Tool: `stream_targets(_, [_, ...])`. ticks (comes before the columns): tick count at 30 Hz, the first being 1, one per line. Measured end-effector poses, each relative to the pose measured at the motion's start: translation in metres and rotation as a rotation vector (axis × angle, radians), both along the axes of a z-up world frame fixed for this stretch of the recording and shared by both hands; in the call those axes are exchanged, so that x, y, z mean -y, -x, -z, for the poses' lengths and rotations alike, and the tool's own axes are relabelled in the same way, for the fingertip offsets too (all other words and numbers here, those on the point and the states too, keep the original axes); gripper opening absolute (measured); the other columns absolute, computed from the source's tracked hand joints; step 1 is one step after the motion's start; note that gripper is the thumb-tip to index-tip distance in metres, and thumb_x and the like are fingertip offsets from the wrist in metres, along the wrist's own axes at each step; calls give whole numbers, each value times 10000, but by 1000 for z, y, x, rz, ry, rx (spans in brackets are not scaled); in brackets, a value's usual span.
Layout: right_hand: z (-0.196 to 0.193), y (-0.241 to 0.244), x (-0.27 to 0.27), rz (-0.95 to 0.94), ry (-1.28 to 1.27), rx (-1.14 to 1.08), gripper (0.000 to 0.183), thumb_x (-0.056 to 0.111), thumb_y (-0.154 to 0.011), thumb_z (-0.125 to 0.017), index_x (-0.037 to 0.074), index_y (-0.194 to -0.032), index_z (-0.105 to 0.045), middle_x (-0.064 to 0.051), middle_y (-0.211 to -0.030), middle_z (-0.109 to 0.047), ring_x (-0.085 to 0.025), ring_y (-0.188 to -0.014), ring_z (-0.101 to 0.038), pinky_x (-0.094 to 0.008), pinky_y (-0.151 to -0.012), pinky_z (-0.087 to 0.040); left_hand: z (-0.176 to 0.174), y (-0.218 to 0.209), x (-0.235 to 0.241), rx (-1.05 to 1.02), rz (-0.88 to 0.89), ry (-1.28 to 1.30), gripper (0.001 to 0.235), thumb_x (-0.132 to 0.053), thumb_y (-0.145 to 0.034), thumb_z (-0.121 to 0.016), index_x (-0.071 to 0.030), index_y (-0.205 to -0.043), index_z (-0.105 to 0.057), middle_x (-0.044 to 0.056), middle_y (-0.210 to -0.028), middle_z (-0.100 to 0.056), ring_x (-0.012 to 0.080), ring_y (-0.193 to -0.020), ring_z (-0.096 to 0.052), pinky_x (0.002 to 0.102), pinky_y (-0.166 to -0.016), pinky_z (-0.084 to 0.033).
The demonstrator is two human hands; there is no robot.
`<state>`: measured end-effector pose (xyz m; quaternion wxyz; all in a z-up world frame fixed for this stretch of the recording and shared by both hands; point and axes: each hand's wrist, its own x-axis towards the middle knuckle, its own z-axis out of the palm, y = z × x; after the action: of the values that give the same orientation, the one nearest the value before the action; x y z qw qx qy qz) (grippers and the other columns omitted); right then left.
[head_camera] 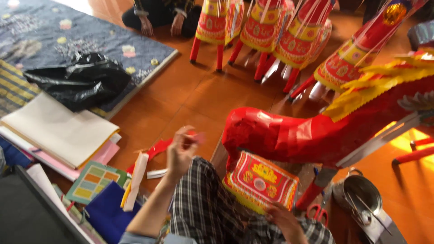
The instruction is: Decorating a red paper horse figure with ornate paper panels and trim.
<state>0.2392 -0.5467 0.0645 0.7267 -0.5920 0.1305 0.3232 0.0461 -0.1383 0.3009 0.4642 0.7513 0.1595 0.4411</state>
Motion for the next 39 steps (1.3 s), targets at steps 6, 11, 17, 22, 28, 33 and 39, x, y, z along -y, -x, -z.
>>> stream_targets(6, [-258,114,-88,-730,48,1167,493,-14,-941,-521,74,-1422,-457,-101,-1536,-368,-274,-1467,-282,-425,-1170,-311,-26,-13,81,105,480,682,87,15,-871,-663,-31,-942,-685,62,-907,-680,152,-896,-676,321,-821,-621])
stream_targets(11, [-286,117,-106,-614,441,1738,567,-32,-938,-556,183,-1448,-435,-207,-1544,-242,-422,-1431,-282,-548,-1143,-335,-41,-11,107,-70,560,656,113,-27,-934,-592,-34,-1005,-680,52,-929,-709,101,-883,-649,230,-828,-538])
stream_targets(17, [-261,100,-116,-346,797,2101,719,-50,-861,-495,322,-1472,-424,-220,-1437,-368,-427,-1352,-365,-524,-1032,-383,-60,-4,133,-78,602,650,285,96,-824,-599,-8,-1058,-724,82,-898,-708,122,-864,-581,289,-787,-522])
stream_targets(22, [-253,98,-115,-302,953,2123,752,-52,-868,-496,375,-1478,-397,-185,-1458,-405,-391,-1359,-377,-507,-1028,-389,-26,-11,138,-113,616,719,213,50,-894,-599,40,-1077,-707,115,-942,-723,125,-889,-586,293,-811,-535])
stream_targets(28, [-236,99,-101,-334,955,2044,675,-9,-878,-494,353,-1446,-444,-181,-1420,-423,-367,-1339,-400,-506,-1039,-369,-37,-15,149,-184,626,737,228,45,-868,-601,38,-1072,-704,102,-934,-719,130,-883,-596,297,-803,-543])
stream_targets(33, [-199,75,-56,-289,840,1867,565,39,-859,-517,292,-1362,-561,-145,-1450,-446,-350,-1320,-452,-498,-1047,-345,-11,-28,148,-308,642,646,286,71,-793,-615,35,-1053,-729,128,-900,-729,143,-872,-610,332,-833,-538])
stream_targets(39, [-134,-36,70,-74,1229,1443,210,133,-834,-655,132,-1043,-672,-109,-1112,-635,-319,-966,-589,-465,-751,-451,31,-28,143,-531,641,589,242,-42,-824,-638,7,-1048,-717,77,-923,-742,134,-885,-633,263,-870,-489])
